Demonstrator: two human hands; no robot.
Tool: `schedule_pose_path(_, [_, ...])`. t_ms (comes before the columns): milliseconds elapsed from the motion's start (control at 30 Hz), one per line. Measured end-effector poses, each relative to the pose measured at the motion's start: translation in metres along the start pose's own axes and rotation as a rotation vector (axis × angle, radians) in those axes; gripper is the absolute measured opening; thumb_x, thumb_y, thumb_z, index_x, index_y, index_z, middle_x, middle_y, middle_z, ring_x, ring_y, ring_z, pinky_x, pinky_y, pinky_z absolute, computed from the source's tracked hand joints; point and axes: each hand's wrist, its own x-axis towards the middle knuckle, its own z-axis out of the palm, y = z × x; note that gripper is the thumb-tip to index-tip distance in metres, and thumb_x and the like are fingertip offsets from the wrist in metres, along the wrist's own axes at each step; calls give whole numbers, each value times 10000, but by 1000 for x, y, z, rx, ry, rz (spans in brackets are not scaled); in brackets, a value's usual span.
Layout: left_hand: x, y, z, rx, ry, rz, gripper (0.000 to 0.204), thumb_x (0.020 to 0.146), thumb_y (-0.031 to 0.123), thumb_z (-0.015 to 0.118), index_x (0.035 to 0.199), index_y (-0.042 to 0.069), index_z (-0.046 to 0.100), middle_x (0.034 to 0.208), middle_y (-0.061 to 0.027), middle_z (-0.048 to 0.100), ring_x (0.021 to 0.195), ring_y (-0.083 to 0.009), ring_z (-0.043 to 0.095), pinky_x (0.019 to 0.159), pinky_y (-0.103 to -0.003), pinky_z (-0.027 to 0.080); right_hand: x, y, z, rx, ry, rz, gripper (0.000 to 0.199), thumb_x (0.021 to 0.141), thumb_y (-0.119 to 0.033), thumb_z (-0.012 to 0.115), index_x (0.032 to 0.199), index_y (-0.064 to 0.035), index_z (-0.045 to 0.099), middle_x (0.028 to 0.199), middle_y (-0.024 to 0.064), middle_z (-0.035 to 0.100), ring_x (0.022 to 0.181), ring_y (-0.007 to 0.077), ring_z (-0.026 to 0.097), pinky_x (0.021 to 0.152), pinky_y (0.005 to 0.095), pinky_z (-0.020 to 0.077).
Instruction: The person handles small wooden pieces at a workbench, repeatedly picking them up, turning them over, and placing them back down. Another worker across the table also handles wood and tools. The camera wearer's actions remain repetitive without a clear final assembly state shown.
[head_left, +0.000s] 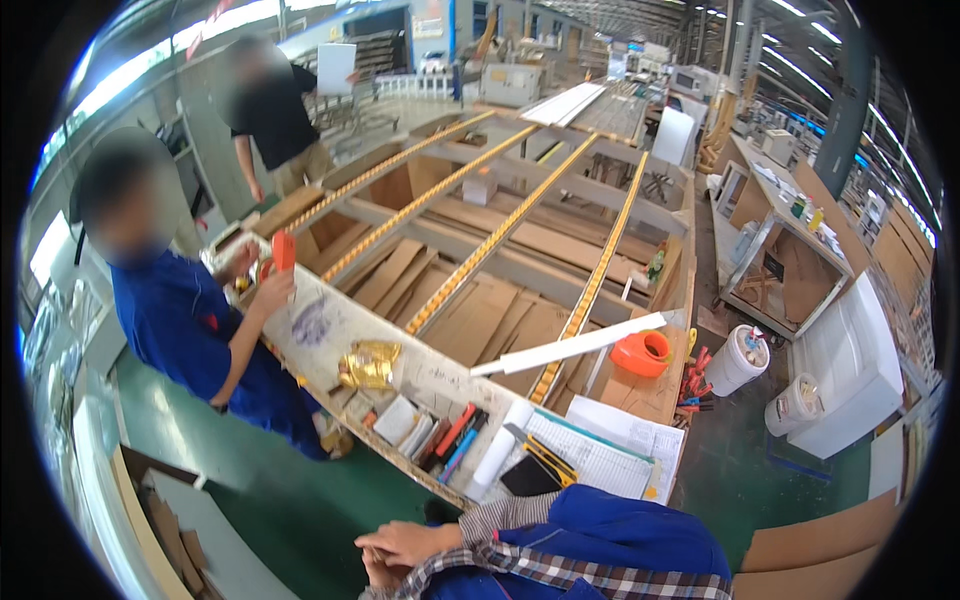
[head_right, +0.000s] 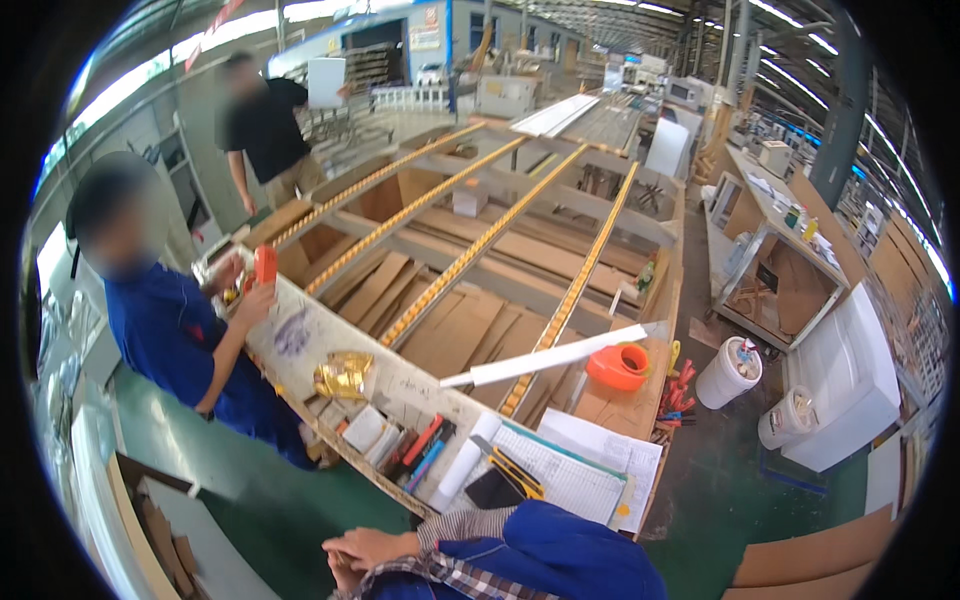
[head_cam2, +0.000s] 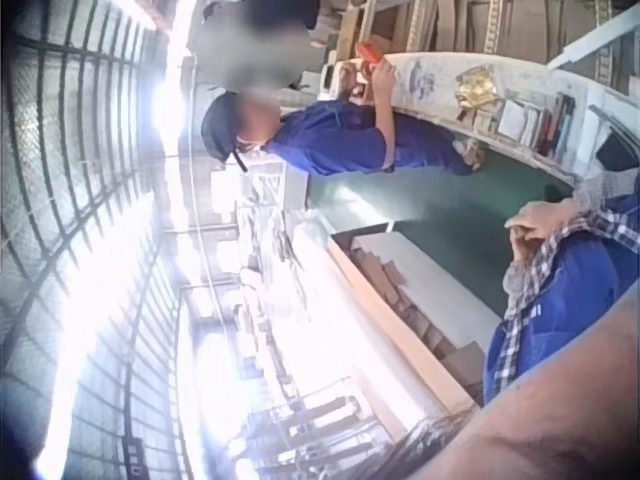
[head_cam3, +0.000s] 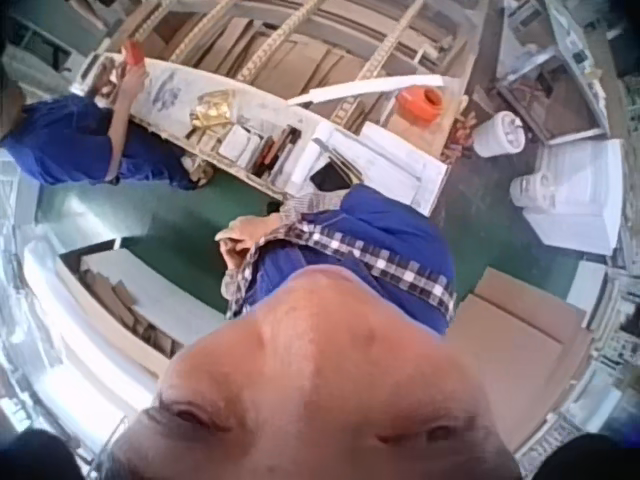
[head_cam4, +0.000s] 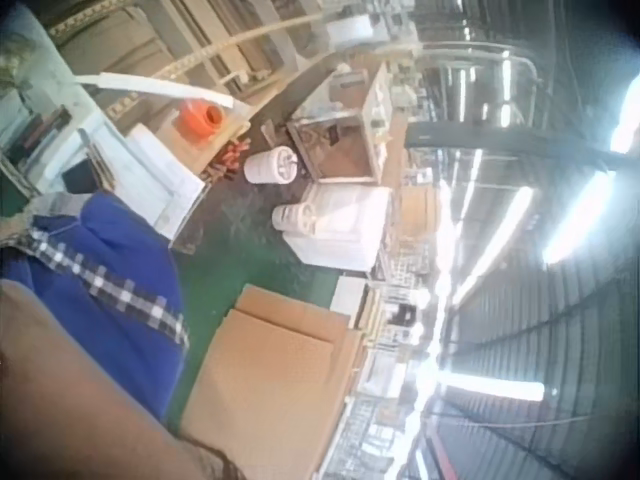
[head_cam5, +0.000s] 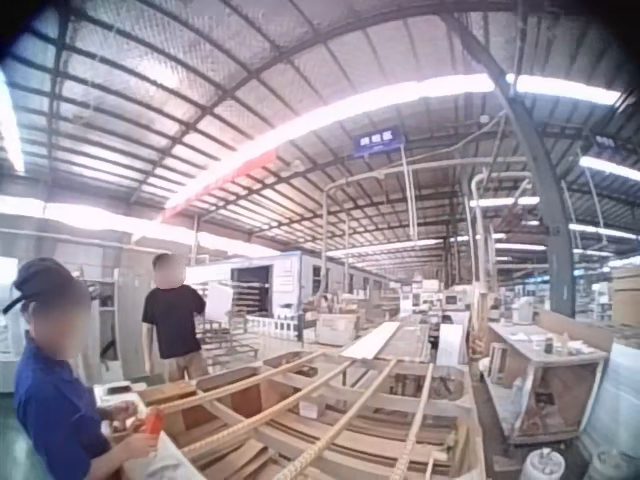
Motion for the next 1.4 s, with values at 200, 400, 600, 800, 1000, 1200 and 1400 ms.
schedule_pose_path(200, [0,-8,3,-39,-73,-27,702,803,678,430,1248,136,410,1246,-103,450,1161,-269,452,975,-440,379,3,-19,-23,-10,-20,121,542,789,-230,625,1274,-92,425,916,119,586,851,300,545,780,384,403])
schedule_pose_path(400, [0,-23,-25,-78,-58,-172,823,707,760,473,1270,165,396,1279,-88,428,1192,-287,427,986,-504,357,2,-21,-19,1,-13,78,458,775,-234,624,1185,-107,462,921,142,582,861,327,550,781,426,408])
schedule_pose_path(600, [-14,8,21,78,-132,-155,1007,582,831,475,1335,181,318,1354,-91,348,1256,-292,354,1014,-538,300,3,-22,-22,23,-16,89,511,802,-221,601,1263,-108,412,927,148,584,878,339,555,773,429,415])
schedule_pose_path(800, [-18,-14,-13,224,-266,-246,960,663,685,604,1344,82,297,1257,-62,440,1150,-197,429,913,-369,364,10,-59,-46,280,239,141,575,847,-123,606,1361,-108,351,1035,124,594,897,186,596,790,286,472])
schedule_pose_path(1000, [-20,-12,-5,344,-41,-122,423,860,305,602,1160,39,471,823,-57,574,702,-132,532,629,-257,430,10,-40,-43,452,529,249,391,875,-97,576,1231,-46,423,987,80,589,851,127,576,762,244,471])
schedule_pose_path(1200, [-29,-1,28,-66,285,124,461,864,479,500,1027,49,529,839,-83,591,777,-196,571,703,-333,474,11,-14,-29,793,645,302,329,890,-90,560,1177,-49,405,975,89,584,875,148,597,786,267,492])
schedule_pose_path(1400, [-36,13,49,-457,537,239,421,799,454,559,866,38,567,856,-89,602,822,-237,581,754,-348,481,8,-17,-16,853,445,338,421,900,-134,554,1225,-85,290,920,72,563,840,135,596,743,263,506])
